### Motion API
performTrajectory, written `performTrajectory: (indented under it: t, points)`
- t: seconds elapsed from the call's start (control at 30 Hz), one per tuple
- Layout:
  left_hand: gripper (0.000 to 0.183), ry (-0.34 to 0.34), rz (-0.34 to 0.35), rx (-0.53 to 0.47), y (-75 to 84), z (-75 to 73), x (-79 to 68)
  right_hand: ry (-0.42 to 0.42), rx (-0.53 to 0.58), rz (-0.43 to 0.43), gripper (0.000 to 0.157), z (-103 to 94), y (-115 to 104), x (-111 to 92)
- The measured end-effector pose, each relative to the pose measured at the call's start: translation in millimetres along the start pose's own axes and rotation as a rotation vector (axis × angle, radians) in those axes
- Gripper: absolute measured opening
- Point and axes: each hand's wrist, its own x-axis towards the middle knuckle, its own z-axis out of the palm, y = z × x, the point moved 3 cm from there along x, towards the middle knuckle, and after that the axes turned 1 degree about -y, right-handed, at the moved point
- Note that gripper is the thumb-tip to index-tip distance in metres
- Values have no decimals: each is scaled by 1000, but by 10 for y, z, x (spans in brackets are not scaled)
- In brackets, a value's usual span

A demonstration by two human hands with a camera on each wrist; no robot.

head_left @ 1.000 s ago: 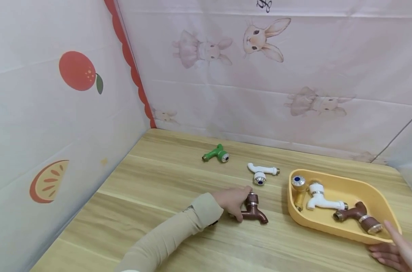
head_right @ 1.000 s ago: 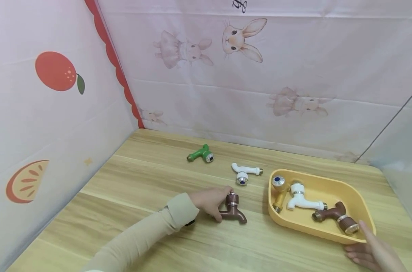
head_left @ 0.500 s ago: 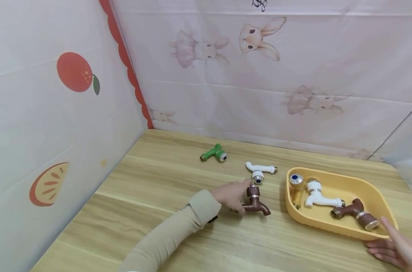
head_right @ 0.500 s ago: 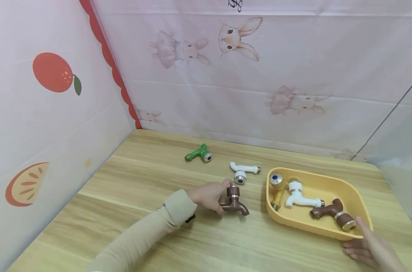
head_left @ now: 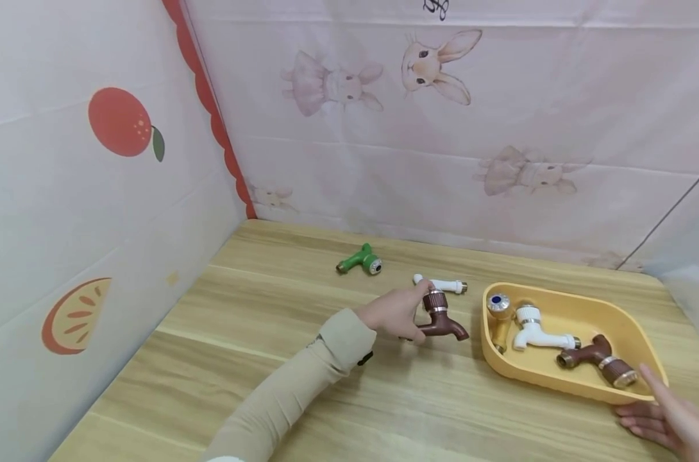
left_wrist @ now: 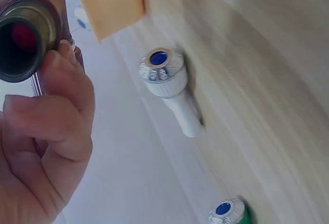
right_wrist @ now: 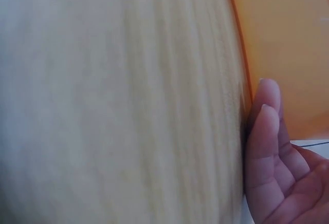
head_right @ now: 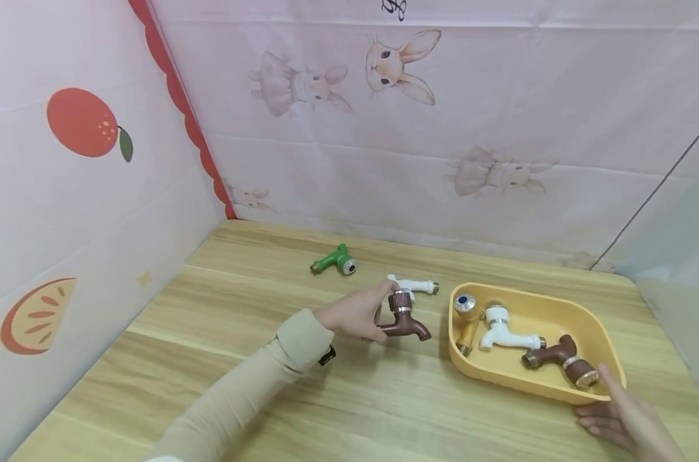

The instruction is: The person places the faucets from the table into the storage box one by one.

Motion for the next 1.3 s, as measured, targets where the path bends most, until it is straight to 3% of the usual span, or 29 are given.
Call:
performTrajectory:
  t: [0.43,0.7,1.07,1.3]
  points:
    - [86,81,129,21,242,-124,188,4,-9,-8,102,14,5,0]
    - [86,43,132,-16,409,-122,315,3,-8,-14,103,33,40,13]
    - [90,47,138,29,650,-138,512,-34,-36,-63,90,-14,32,2]
    - [88,31,176,72,793,-146,626,-21,-43,-68,90,-1,19,6]
